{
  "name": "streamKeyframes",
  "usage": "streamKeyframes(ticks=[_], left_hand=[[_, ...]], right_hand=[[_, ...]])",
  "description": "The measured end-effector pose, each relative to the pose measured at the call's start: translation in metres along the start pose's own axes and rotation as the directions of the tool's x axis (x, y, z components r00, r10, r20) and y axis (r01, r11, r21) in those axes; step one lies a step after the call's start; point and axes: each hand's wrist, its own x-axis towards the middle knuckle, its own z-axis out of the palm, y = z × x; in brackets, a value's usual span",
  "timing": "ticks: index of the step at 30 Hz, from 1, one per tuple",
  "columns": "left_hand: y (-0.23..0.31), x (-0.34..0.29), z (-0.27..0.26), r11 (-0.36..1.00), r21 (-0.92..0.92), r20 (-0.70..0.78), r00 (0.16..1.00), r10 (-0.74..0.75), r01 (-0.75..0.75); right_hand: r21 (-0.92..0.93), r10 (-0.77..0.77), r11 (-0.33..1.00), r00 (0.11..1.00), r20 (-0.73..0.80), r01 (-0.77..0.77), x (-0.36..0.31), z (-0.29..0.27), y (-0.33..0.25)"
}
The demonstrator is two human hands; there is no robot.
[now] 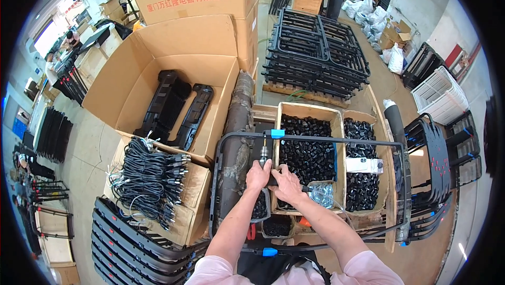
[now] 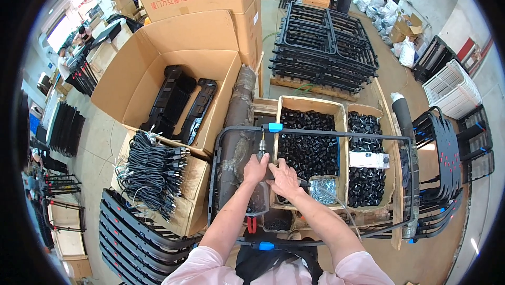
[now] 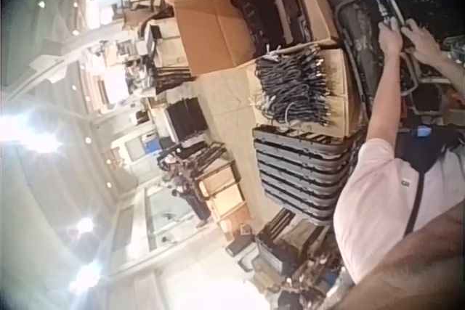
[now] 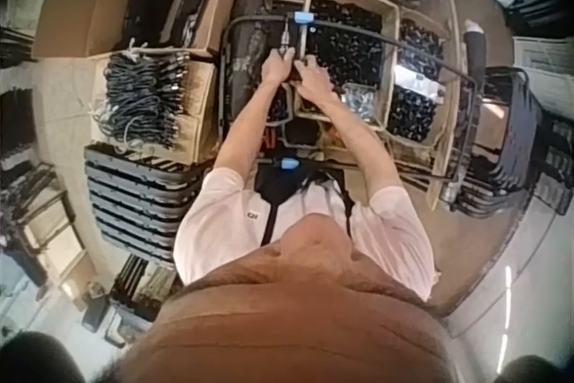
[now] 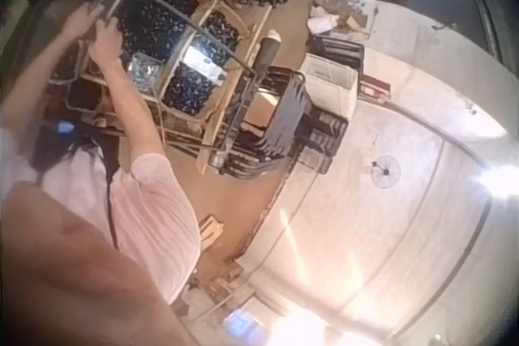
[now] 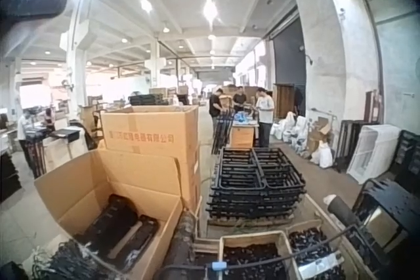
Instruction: Assembling internal electronic components and wiring into a plastic housing using an electric screwdriver and pliers.
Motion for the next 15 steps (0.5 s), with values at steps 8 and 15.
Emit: streamKeyframes(ticks=[8, 15], left_hand=[[-0.008, -0.001, 0.004, 0.999, -0.04, 0.022, 1.0, 0.019, -0.018], [-0.013, -0.007, 0.011, 0.998, -0.069, -0.012, 1.0, -0.005, 0.004]], right_hand=[[0.003, 0.024, 1.0, 1.0, 0.009, -0.024, -0.007, -0.005, -0.006], [-0.004, 0.006, 1.0, 1.0, 0.006, -0.006, -0.012, 0.002, -0.002]])
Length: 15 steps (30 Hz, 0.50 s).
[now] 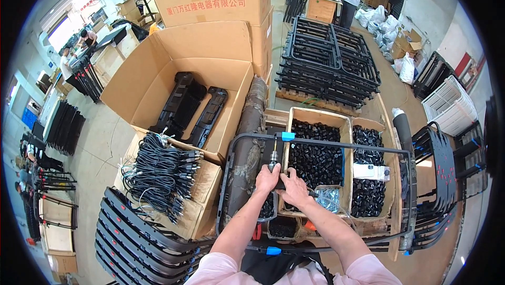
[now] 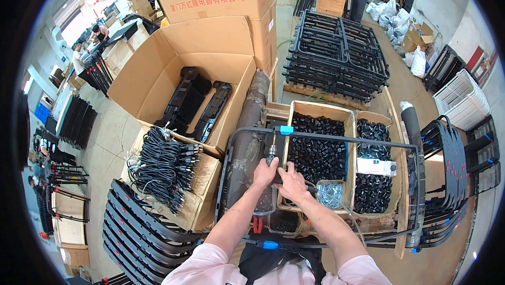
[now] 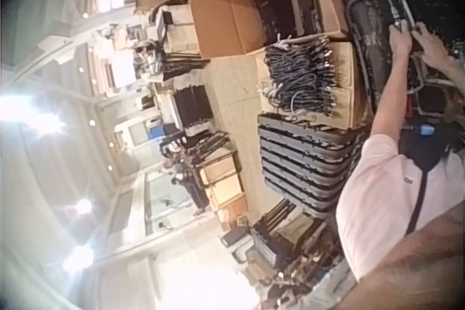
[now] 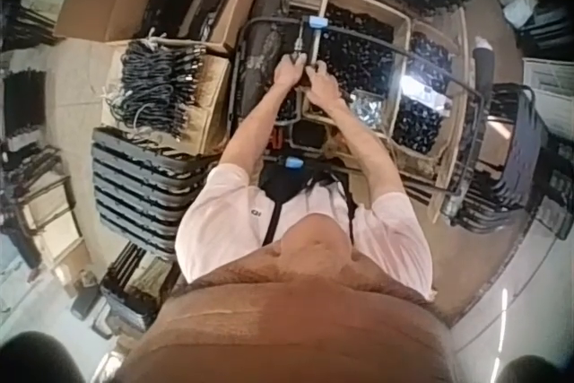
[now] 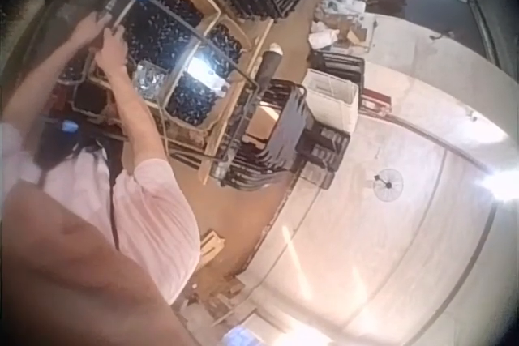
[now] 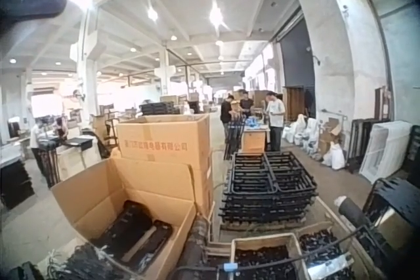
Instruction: Assembling internal electronic components and wiring into a plastic housing using an electric screwdriver and pliers.
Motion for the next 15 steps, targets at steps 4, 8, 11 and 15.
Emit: streamKeyframes(ticks=[4, 8, 11, 15], left_hand=[[0.002, -0.006, 0.003, 0.999, 0.021, -0.017, 0.999, -0.028, 0.028], [0.004, -0.015, 0.005, 0.998, 0.065, -0.011, 1.0, 0.015, -0.014], [0.011, -0.02, 0.015, 0.973, 0.121, -0.108, 0.972, 0.209, -0.196], [0.024, -0.028, 0.028, 0.975, 0.125, -0.115, 0.973, 0.198, -0.184]], right_hand=[[-0.038, -0.024, 0.999, 1.0, 0.006, 0.025, -0.005, -0.001, 0.002], [-0.043, -0.081, 0.996, 0.997, -0.009, 0.08, -0.016, -0.004, 0.009], [-0.047, -0.02, 0.999, 1.0, -0.009, 0.02, -0.02, -0.014, 0.017], [-0.064, -0.081, 0.995, 0.994, -0.073, 0.077, -0.02, -0.016, 0.038]])
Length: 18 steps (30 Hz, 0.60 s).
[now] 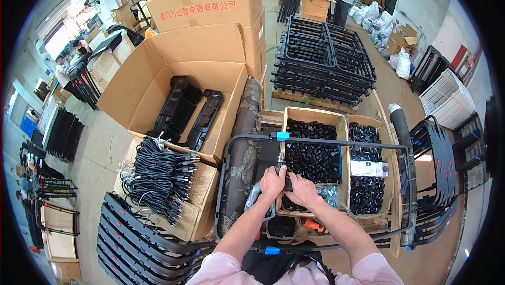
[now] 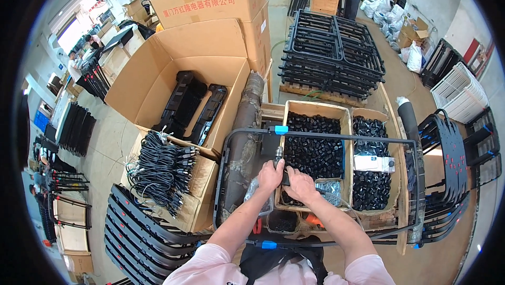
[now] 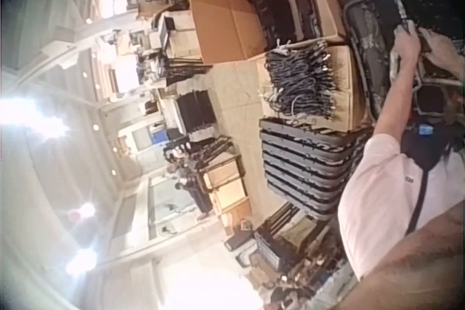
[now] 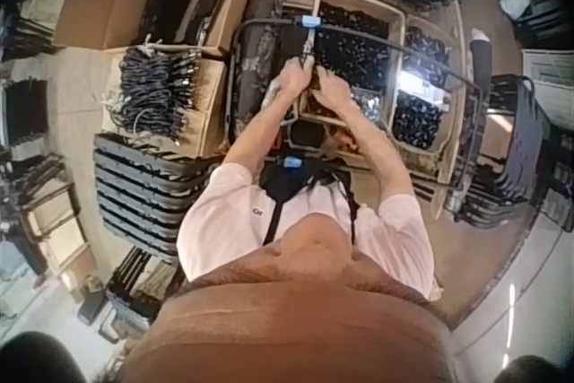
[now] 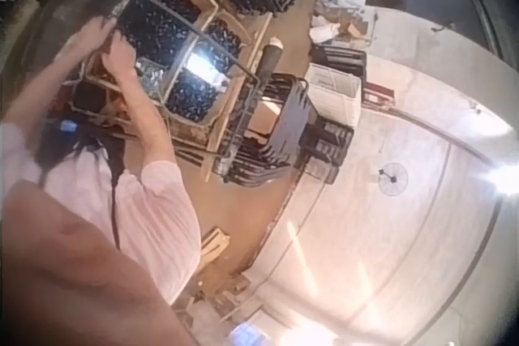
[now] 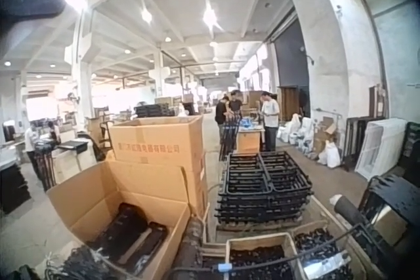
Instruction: Assembling internal electronic components and wiring into a plastic housing using an electric screwdriver and pliers.
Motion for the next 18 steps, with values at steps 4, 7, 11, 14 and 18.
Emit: streamKeyframes(ticks=[4, 7, 11, 14, 18], left_hand=[[-0.004, -0.001, 0.004, 1.0, 0.0, -0.022, 1.0, 0.002, -0.002], [-0.003, -0.001, 0.006, 1.0, -0.013, -0.026, 0.999, 0.018, -0.019], [-0.008, 0.002, 0.011, 1.0, -0.024, -0.044, 0.999, 0.017, -0.018], [-0.012, 0.005, 0.012, 1.0, -0.023, -0.032, 0.999, 0.02, -0.021], [-0.015, 0.008, 0.013, 0.999, -0.021, -0.014, 0.999, 0.034, -0.034]], right_hand=[[0.023, 0.0, 1.0, 0.999, 0.042, -0.001, 0.002, -0.001, 0.003], [0.024, 0.0, 1.0, 0.999, 0.044, -0.001, 0.002, -0.002, 0.005], [0.017, -0.004, 1.0, 0.999, 0.033, 0.003, 0.001, -0.006, 0.001], [0.014, 0.008, 1.0, 0.999, 0.054, -0.008, 0.004, -0.008, 0.001], [0.011, 0.016, 1.0, 0.996, 0.084, -0.017, 0.006, -0.003, 0.003]])
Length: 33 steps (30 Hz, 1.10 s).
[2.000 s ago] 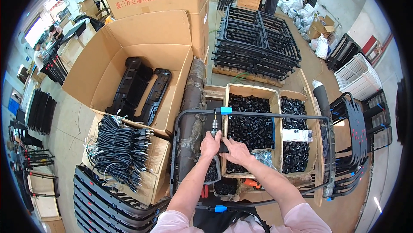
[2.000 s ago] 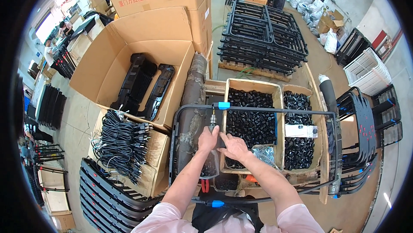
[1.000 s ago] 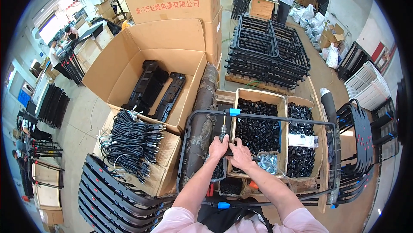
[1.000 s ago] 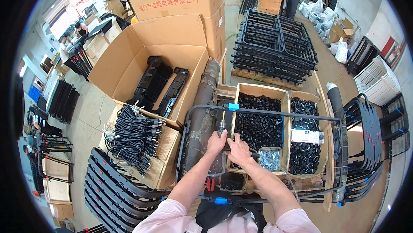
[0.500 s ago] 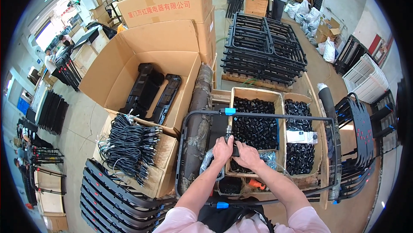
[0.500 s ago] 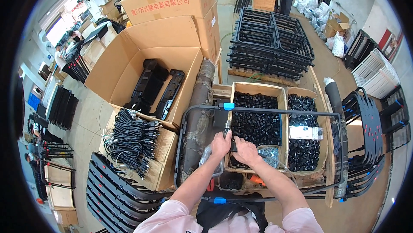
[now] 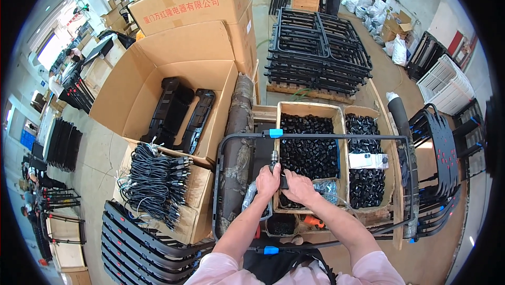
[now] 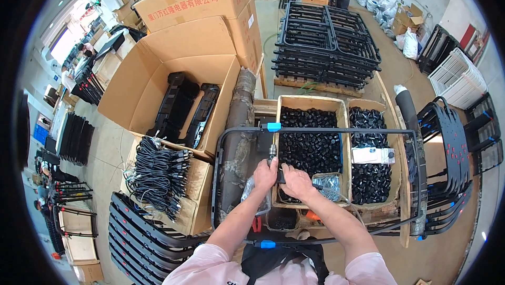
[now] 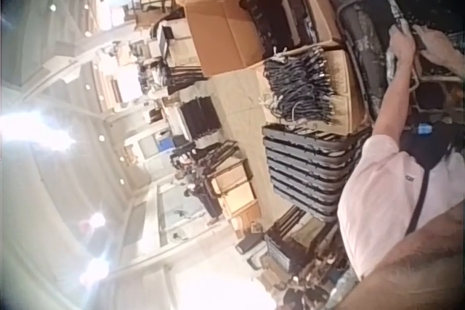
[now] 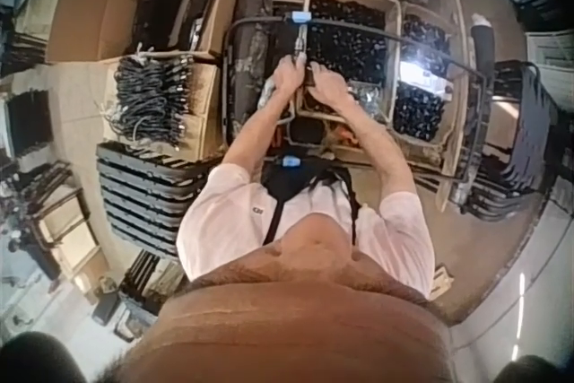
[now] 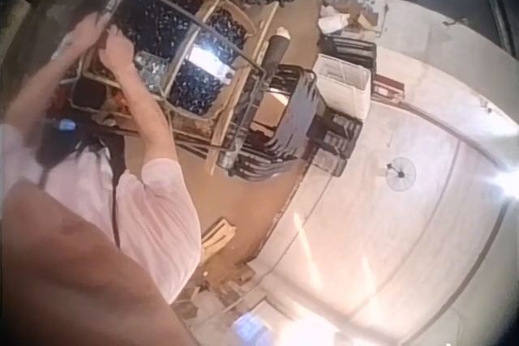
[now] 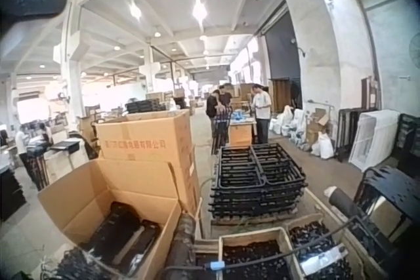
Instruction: Assembling internal electronic components and wiring into a plastic housing using an electric screwdriver and pliers.
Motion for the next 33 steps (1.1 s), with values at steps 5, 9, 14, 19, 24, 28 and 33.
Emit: streamKeyframes(ticks=[5, 9, 14, 19, 24, 28, 33], left_hand=[[0.005, 0.0, -0.003, 1.0, -0.012, 0.015, 1.0, -0.023, 0.023], [0.008, 0.002, -0.002, 1.0, -0.022, 0.012, 1.0, -0.014, 0.015], [0.014, 0.008, -0.004, 0.997, 0.027, 0.087, 0.993, -0.08, 0.078], [0.024, 0.009, -0.009, 0.99, 0.077, 0.127, 0.984, -0.128, 0.119], [0.03, 0.011, -0.008, 0.99, 0.098, 0.106, 0.988, -0.11, 0.1], [0.029, 0.013, -0.007, 0.988, 0.128, 0.091, 0.991, -0.098, 0.086], [0.03, 0.016, -0.003, 0.983, 0.173, 0.065, 0.995, -0.081, 0.069]], right_hand=[[0.006, 0.001, 1.0, 1.0, -0.029, -0.001, 0.002, 0.001, 0.0], [0.009, -0.005, 1.0, 1.0, 0.001, 0.005, 0.003, 0.001, 0.004], [0.031, -0.018, 0.999, 0.999, -0.03, 0.019, 0.005, -0.004, 0.005], [0.036, -0.056, 0.998, 0.997, -0.057, 0.058, 0.008, -0.006, 0.004], [0.076, 0.014, 0.997, 1.0, -0.014, -0.013, 0.012, -0.008, 0.007], [0.081, 0.002, 0.997, 1.0, -0.031, 0.0, 0.015, -0.003, 0.011], [0.078, 0.014, 0.997, 0.999, -0.034, -0.011, 0.019, -0.002, 0.014]])
